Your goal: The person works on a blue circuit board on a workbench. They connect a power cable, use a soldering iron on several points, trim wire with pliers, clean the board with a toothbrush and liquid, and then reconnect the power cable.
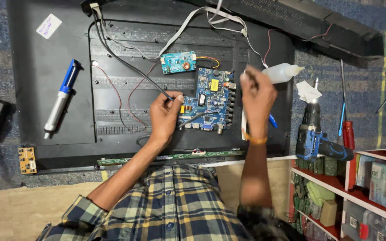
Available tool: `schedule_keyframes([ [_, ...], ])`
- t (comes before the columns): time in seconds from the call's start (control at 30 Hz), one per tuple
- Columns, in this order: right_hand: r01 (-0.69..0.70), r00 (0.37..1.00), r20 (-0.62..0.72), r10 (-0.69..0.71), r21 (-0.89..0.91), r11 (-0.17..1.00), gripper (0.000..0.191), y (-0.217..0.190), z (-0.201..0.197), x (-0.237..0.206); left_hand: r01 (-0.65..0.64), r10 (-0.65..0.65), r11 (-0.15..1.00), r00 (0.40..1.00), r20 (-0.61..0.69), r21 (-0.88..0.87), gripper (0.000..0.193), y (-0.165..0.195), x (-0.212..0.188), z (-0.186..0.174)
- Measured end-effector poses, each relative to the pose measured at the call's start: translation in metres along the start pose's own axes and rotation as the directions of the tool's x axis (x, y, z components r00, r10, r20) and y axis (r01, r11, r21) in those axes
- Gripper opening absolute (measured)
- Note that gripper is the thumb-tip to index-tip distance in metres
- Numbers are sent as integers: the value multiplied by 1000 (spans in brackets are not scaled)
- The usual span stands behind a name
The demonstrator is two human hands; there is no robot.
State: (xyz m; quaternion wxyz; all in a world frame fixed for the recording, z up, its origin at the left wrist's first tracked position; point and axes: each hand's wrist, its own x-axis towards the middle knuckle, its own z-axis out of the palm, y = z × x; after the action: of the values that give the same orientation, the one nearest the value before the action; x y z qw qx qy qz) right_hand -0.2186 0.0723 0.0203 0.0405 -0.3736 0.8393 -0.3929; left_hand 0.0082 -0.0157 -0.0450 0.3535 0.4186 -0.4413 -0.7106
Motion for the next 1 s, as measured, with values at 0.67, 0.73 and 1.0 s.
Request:
schedule_keyframes([
  [0.67, -355, 911, 308, 275, 244, 902, 40, 16, -9, -32, -142, 39, 862, 976, 216, 487, 17, 26, 3, -18],
  [0.73, -232, 949, 263, 175, 206, 951, 39, 11, -10, -32, -159, 52, 846, 975, 217, 508, 15, 28, 3, -18],
  [1.0, -136, 971, 210, 111, 108, 985, 38, 9, -8, -39, -141, 37, 857, 976, 215, 495, 16, 30, 3, -17],
])
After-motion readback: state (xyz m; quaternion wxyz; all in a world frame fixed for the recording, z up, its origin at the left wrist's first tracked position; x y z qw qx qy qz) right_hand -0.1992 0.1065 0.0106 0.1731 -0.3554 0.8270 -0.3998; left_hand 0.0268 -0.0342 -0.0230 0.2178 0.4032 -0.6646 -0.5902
